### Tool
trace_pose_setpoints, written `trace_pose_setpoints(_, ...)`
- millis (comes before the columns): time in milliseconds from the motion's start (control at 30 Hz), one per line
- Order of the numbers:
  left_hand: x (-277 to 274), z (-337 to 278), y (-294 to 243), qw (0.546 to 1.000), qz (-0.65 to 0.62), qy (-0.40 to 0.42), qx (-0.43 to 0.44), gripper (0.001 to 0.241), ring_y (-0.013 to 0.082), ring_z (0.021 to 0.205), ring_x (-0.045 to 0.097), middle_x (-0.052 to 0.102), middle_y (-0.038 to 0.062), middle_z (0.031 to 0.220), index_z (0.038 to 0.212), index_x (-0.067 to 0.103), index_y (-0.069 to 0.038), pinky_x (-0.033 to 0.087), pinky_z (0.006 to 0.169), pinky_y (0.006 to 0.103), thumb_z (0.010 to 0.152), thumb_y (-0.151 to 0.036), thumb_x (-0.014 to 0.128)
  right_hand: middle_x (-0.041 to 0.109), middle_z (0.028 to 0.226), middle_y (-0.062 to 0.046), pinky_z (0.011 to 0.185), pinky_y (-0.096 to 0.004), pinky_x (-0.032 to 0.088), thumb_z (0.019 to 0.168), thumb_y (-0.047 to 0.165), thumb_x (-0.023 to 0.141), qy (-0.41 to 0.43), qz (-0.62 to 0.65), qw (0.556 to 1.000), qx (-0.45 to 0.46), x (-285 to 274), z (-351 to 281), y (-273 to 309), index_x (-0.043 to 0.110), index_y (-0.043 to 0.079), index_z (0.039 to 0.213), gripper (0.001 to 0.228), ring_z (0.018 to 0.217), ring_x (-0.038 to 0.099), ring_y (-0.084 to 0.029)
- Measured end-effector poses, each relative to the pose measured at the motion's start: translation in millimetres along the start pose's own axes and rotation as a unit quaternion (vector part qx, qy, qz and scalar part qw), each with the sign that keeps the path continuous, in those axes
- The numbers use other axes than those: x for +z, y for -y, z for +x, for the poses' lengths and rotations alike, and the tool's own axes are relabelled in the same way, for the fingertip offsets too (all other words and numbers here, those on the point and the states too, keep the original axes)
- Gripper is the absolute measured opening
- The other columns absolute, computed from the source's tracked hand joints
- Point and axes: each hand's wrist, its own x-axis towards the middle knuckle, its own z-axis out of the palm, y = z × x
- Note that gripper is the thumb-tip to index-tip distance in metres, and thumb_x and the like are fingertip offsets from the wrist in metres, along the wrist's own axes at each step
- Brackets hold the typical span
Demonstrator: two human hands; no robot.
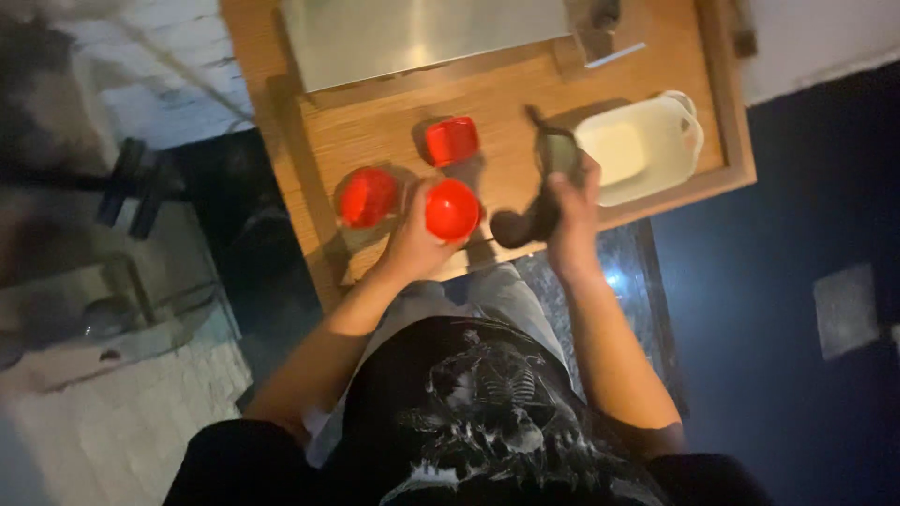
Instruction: Wiping inside and outside of small red cups or containers using a dark cloth.
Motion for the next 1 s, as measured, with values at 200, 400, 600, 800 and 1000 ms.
trace_pose_setpoints(200,34,61,-41,0.993,-0.042,-0.003,0.113,0.091,0.0462,0.138,0.045,0.041,0.025,0.146,0.150,0.034,-0.005,0.040,0.118,0.0493,0.074,-0.001,0.084,0.048,0.134,-0.027,0.084,-0.047,0.052,0.092,0.021,0.066,0.139,-0.467,0.849,-0.205,30,-18,56,0.064,0.009,0.127,0.037,0.102,0.065,-0.042)
trace_pose_setpoints(400,49,88,-42,0.980,-0.056,0.145,0.123,0.083,0.0418,0.133,0.053,0.051,0.022,0.145,0.149,0.039,-0.006,0.045,0.112,0.0459,0.076,0.004,0.077,0.064,0.125,-0.015,0.090,-0.047,0.058,0.092,0.017,0.069,0.286,-0.383,0.855,-0.202,-18,12,19,0.070,0.013,0.109,0.018,0.108,0.069,-0.038)
trace_pose_setpoints(600,79,107,-51,0.990,0.015,0.095,0.105,0.076,0.0421,0.136,0.055,0.056,0.021,0.146,0.148,0.041,-0.007,0.048,0.112,0.0455,0.080,0.008,0.072,0.065,0.122,-0.020,0.075,-0.053,0.054,0.082,0.016,0.064,0.259,-0.481,0.811,-0.208,-24,31,65,0.073,0.016,0.119,0.038,0.088,0.069,-0.044)
trace_pose_setpoints(800,94,133,-70,0.986,0.073,0.029,0.150,0.082,0.0434,0.130,0.054,0.055,0.024,0.141,0.147,0.036,-0.004,0.047,0.108,0.0475,0.077,0.000,0.078,0.072,0.104,-0.019,0.085,-0.053,0.054,0.086,0.024,0.067,0.340,-0.574,0.743,-0.050,-45,84,82,0.075,0.016,0.110,0.027,0.095,0.069,-0.041)
trace_pose_setpoints(1000,102,155,-86,0.988,0.057,0.005,0.140,0.078,0.0360,0.118,0.060,0.057,0.019,0.127,0.144,0.038,-0.005,0.051,0.101,0.0435,0.082,-0.015,0.084,0.070,0.107,-0.019,0.078,-0.053,0.054,0.083,0.017,0.062,0.399,-0.511,0.747,-0.148,-61,117,102,0.075,0.013,0.102,0.024,0.089,0.069,-0.042)
